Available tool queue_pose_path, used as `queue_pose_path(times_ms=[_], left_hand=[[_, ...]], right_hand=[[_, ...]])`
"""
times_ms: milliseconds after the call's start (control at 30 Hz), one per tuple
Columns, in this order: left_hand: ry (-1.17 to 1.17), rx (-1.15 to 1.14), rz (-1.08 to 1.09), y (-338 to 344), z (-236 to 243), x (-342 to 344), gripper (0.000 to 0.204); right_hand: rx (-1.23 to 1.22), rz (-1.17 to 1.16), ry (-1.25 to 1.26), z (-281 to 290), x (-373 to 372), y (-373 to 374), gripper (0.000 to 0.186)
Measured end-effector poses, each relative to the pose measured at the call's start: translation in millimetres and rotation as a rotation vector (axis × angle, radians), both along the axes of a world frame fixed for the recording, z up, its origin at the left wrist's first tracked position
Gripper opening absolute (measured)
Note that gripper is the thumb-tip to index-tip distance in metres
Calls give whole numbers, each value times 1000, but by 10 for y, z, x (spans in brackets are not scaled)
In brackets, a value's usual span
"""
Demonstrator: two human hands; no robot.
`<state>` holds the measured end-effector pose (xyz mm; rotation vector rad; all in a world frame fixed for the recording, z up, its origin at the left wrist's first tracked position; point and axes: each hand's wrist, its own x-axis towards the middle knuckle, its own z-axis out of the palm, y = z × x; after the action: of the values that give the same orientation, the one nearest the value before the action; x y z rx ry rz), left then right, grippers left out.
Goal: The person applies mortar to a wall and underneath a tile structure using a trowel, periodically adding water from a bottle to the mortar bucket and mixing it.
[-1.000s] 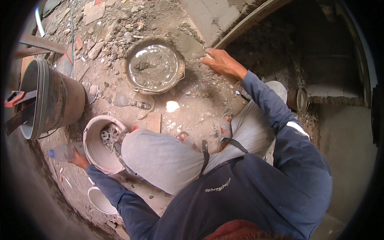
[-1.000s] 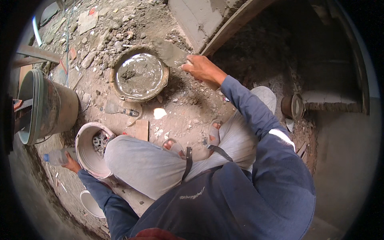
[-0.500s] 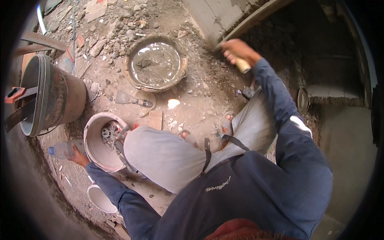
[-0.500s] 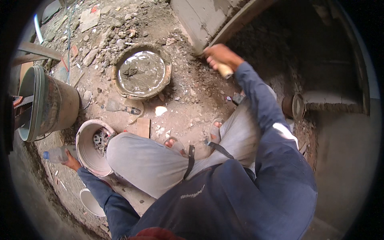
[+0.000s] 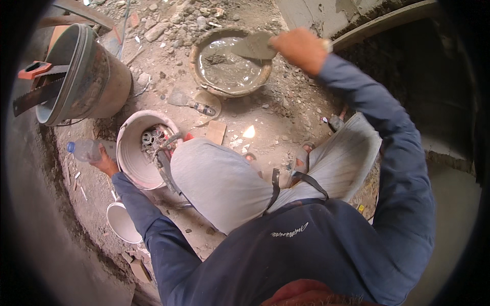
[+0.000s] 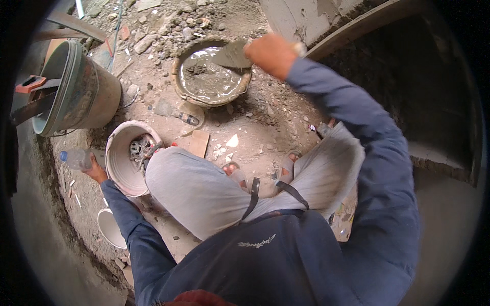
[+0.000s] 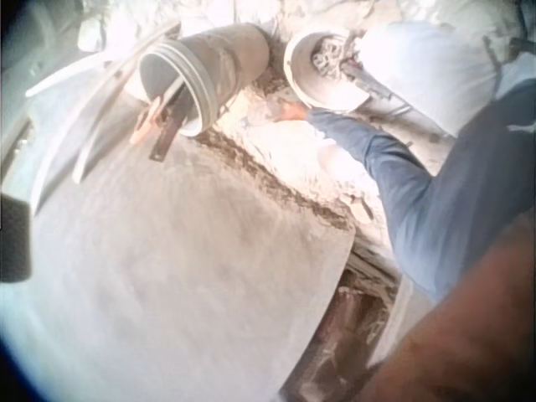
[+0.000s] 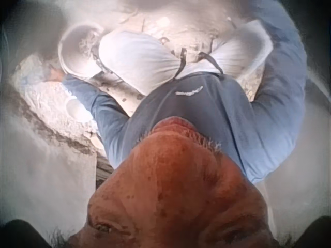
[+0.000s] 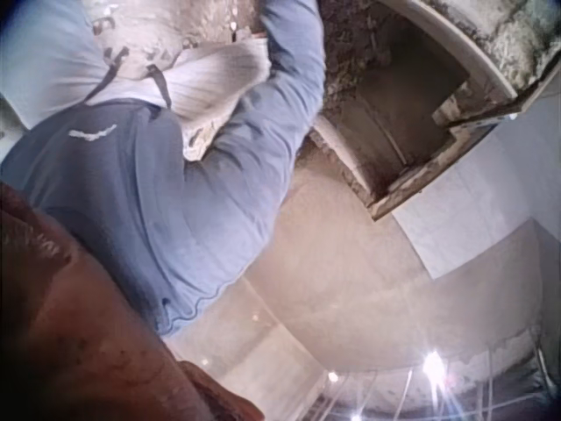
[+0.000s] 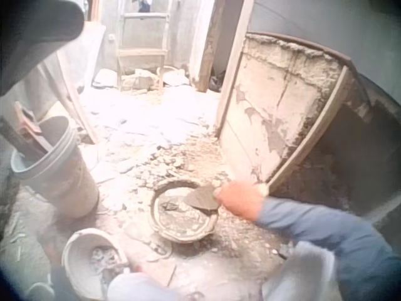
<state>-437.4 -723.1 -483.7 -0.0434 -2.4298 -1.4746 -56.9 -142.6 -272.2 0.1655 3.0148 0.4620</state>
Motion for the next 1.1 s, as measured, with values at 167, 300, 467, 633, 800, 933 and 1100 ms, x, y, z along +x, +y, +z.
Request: queue_pose_path(times_ms=[167,300,467,633,800,933,1100], left_hand=[[36,88,-41,-120,19,190,87],[-4,14,25,74,98,175,85],[24,-64,22,-23,76,128,84],[-44,-32,20,-192,-56,61,88],[-37,-63,-17,-127,-15,56,90],[3,-20,1,-176,-100,36,85],[-3,31,-21,-77,-35,80,85]], right_hand=[[-325,-159,-330,-454,-307,-410,30],[-933,-260,-143,-488,244,-182,40],[-829,-376,7,-533,484,-353,42],[-708,-404,170,-342,349,-573,35],[-1011,-388,146,24,369,-643,30],[-2111,-940,57,386,660,-576,30],[-1124,-1105,495,921,1191,246,30]])
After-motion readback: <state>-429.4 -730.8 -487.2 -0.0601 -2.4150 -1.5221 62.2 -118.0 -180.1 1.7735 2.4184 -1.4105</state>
